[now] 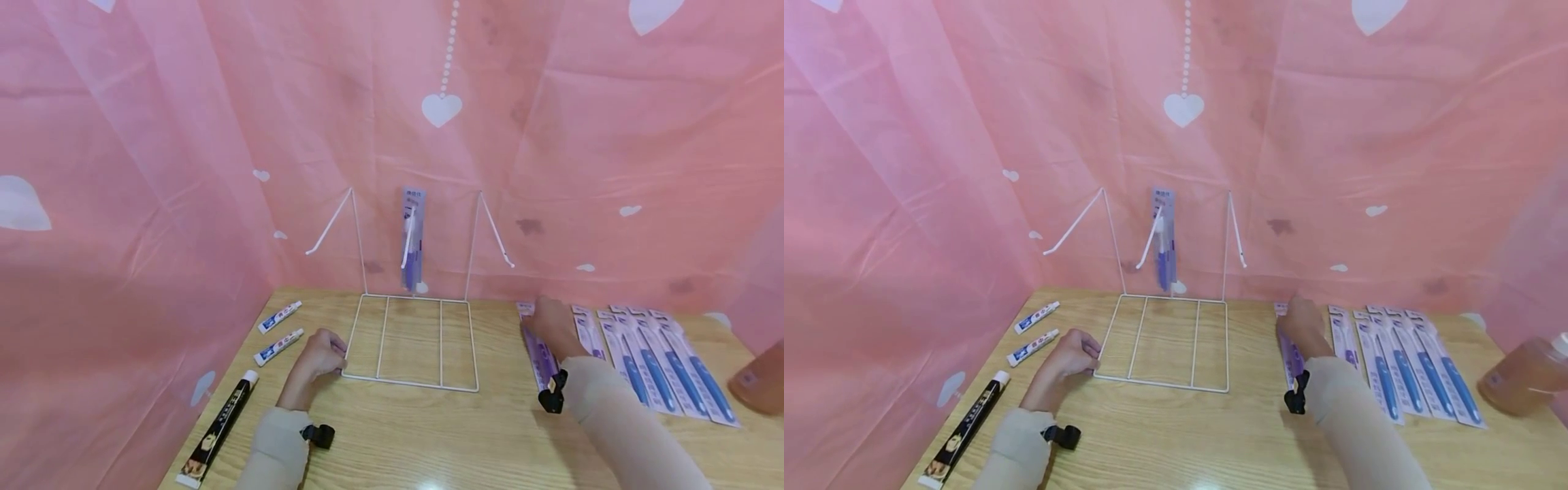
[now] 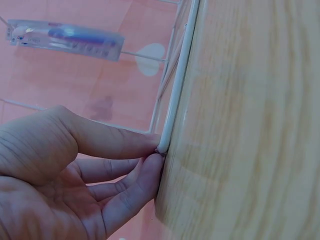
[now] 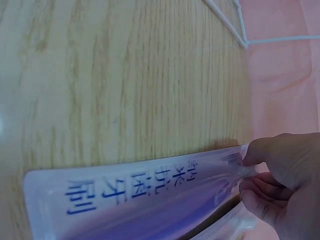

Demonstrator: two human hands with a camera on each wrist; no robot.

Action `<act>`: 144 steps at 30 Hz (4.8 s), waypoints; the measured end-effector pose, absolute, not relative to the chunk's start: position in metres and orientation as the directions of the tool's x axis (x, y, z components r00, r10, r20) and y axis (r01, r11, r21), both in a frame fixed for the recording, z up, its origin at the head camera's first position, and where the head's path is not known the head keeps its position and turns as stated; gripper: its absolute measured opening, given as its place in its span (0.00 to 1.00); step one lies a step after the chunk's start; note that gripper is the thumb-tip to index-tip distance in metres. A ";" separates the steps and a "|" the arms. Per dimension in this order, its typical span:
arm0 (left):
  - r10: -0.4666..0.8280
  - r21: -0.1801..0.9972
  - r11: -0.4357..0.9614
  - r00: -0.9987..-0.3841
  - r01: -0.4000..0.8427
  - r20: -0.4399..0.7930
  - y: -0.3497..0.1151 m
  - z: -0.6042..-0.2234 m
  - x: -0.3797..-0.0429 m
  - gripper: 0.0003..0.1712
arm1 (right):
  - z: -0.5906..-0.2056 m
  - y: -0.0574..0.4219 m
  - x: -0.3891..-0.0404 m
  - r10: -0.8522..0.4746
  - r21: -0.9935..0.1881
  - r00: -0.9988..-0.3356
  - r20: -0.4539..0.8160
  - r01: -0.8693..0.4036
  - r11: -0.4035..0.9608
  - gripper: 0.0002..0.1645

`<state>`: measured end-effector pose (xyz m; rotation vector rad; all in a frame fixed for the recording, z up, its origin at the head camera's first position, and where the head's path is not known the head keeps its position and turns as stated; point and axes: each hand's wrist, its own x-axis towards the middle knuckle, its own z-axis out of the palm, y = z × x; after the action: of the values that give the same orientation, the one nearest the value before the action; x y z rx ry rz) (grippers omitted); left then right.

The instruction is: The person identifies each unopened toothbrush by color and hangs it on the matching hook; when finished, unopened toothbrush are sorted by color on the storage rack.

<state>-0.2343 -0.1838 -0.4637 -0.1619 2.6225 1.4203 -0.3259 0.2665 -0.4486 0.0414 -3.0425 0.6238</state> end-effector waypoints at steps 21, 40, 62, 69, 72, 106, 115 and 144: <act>-0.037 0.817 0.541 -0.977 -0.197 -0.211 -0.182 -0.461 -0.234 0.14 | -0.396 0.250 -0.320 -0.104 -0.362 -0.971 0.217 -0.179 0.915 0.20; -0.024 0.813 0.553 -0.979 -0.181 -0.202 -0.182 -0.461 -0.233 0.13 | -0.335 0.169 -0.240 -0.298 -0.168 -0.704 0.644 -0.510 0.844 0.14; -0.020 0.816 0.547 -0.977 -0.188 -0.212 -0.183 -0.460 -0.232 0.14 | -0.273 0.100 -0.183 -0.412 0.014 -0.312 0.856 -0.783 0.622 0.03; -0.023 0.816 0.548 -0.978 -0.186 -0.207 -0.182 -0.460 -0.233 0.14 | -0.277 0.091 -0.183 -0.422 -0.023 -0.363 0.831 -0.780 0.625 0.05; -0.020 0.823 0.540 -0.980 -0.177 -0.198 -0.181 -0.461 -0.233 0.14 | -0.280 0.088 -0.186 -0.425 -0.037 -0.390 0.817 -0.771 0.636 0.06; -0.006 0.826 0.547 -0.987 -0.138 -0.161 -0.180 -0.463 -0.232 0.13 | -0.288 0.053 -0.291 -0.143 -0.437 -0.812 0.566 -0.442 0.783 0.21; -0.008 0.829 0.541 -0.986 -0.144 -0.166 -0.179 -0.462 -0.233 0.13 | -0.288 0.053 -0.306 -0.072 -0.527 -0.846 0.529 -0.393 0.753 0.18; -0.044 0.830 0.523 -0.979 -0.192 -0.199 -0.185 -0.460 -0.228 0.13 | -0.358 0.218 -0.319 -0.040 -0.396 -0.896 0.442 -0.235 0.888 0.17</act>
<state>-0.2275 -0.1851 -0.4601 -0.2033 2.6054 1.4496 -0.3192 0.2178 -0.3582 0.2007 -2.6254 0.6247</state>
